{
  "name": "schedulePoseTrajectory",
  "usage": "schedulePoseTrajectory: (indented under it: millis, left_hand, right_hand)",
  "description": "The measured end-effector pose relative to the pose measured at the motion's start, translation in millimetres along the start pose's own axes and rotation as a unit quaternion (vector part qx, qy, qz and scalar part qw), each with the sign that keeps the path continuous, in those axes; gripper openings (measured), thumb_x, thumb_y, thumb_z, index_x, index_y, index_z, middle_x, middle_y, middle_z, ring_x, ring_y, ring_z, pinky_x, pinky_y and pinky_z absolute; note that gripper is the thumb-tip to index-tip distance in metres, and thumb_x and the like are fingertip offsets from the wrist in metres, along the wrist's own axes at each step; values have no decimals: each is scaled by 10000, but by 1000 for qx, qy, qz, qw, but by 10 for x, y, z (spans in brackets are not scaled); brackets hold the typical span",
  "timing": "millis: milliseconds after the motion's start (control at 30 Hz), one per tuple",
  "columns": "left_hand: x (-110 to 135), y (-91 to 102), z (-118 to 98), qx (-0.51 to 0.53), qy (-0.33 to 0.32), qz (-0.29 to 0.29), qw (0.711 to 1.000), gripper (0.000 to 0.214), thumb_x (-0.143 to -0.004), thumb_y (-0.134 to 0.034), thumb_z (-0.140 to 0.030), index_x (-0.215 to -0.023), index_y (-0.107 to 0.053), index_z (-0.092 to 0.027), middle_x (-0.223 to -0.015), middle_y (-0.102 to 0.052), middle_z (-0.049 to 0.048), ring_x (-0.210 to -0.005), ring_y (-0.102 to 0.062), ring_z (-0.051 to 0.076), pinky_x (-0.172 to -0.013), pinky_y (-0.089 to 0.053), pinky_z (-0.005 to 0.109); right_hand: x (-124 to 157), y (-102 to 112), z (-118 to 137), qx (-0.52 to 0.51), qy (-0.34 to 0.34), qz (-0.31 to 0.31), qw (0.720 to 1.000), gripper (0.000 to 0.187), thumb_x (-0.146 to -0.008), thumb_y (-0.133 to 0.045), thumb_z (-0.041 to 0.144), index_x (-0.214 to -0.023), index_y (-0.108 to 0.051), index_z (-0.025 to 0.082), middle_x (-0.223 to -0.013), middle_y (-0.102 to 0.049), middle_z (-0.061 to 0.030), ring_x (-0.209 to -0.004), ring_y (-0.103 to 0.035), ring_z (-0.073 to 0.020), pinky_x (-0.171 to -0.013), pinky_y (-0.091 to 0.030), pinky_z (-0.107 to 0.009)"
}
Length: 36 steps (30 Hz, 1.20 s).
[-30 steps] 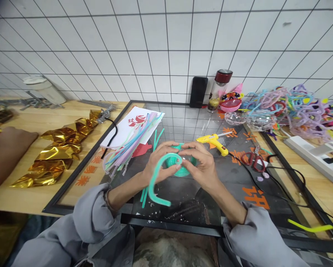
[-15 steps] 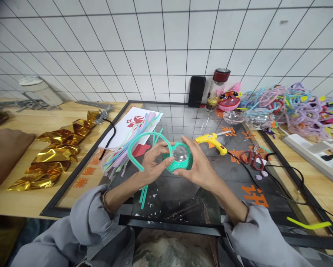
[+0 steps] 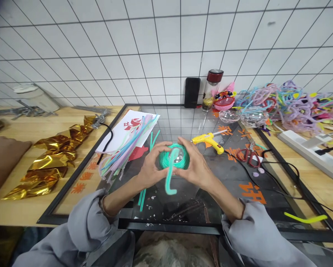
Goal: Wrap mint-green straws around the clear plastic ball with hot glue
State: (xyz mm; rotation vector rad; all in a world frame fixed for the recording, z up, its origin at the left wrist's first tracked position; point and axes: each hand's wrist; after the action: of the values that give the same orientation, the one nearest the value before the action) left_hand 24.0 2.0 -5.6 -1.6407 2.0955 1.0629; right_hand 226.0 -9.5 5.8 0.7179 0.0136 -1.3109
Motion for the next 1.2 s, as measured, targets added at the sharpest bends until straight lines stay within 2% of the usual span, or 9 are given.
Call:
schedulePoseTrajectory:
  millis: [133,167,300,367,533,700,867,1067,1200]
  left_hand:
    - [-1,7,-15,29,59,5,998,449,-807,-764,-372,-1157,-529,-216,-1326,-605,132,-1254,-600,300,-1082,-468,518]
    - [-3,13,-11,42,64,4,997,444,-811,-757,-358,-1158,-519,-217,-1322,-603,130,-1260,-597,297,-1083,-468,515]
    - [-7,31,17,60,56,11,997,440,-814,-733,-332,-1172,-507,-212,-1312,-601,135,-1273,-588,293,-1075,-474,502]
    - [-6,34,25,56,51,15,997,441,-806,-734,-323,-1168,-509,-208,-1318,-600,135,-1272,-589,293,-1075,-472,503]
    - [-9,29,4,47,46,16,998,423,-815,-729,-313,-1164,-514,-205,-1321,-589,131,-1278,-585,282,-1086,-471,493]
    - [-11,30,-26,41,41,22,998,430,-803,-738,-292,-1165,-520,-211,-1303,-605,123,-1268,-592,284,-1094,-472,505]
    - [-5,23,-14,34,44,16,998,440,-790,-749,-279,-1159,-516,-216,-1292,-609,127,-1247,-600,290,-1071,-485,517]
    - [-11,38,-35,14,53,9,998,442,-776,-757,-272,-1150,-530,-208,-1279,-604,123,-1217,-608,292,-1061,-482,517]
    - [-19,44,-55,11,43,14,999,459,-772,-760,-278,-1162,-526,-215,-1249,-619,109,-1194,-611,284,-1051,-484,508]
  right_hand:
    - [-8,34,59,14,12,10,1000,969,-672,-869,523,-1501,-439,266,-1447,-554,-148,-1329,-532,-348,-1118,-432,-567]
    - [-16,57,73,7,16,11,1000,885,-700,-852,520,-1465,-488,267,-1420,-577,-138,-1309,-550,-337,-1104,-451,-550]
    - [-51,165,81,-33,34,-15,999,313,-894,-698,414,-1169,-702,265,-1209,-682,-90,-1159,-641,-256,-981,-548,-438]
    - [-57,203,73,-17,48,-29,998,201,-927,-662,347,-1097,-722,258,-1152,-693,-81,-1103,-656,-231,-926,-564,-397]
    - [-45,218,107,82,113,-15,990,205,-990,-531,214,-1103,-701,220,-1116,-681,-92,-1061,-645,-206,-903,-541,-369]
    - [-35,198,137,108,137,-4,985,249,-1004,-447,155,-1095,-670,219,-1109,-664,-94,-1041,-641,-205,-870,-536,-363]
    - [-31,184,108,83,121,0,989,254,-1010,-447,179,-1131,-665,228,-1097,-681,-86,-1042,-650,-205,-885,-541,-365]
    - [-28,173,48,-3,43,-23,999,289,-1003,-522,274,-1271,-629,276,-1158,-727,-60,-1066,-688,-206,-875,-568,-355]
    - [-23,149,50,32,88,-15,995,268,-1007,-507,240,-1192,-693,290,-1165,-717,-57,-1118,-661,-203,-943,-541,-374]
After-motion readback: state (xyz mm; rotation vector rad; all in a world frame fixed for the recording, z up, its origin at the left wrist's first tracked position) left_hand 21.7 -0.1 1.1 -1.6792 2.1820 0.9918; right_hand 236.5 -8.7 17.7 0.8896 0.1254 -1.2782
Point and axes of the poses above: each hand's wrist, its own x-axis away from the middle knuckle, its own y-axis out of the back of the hand, z = x × y
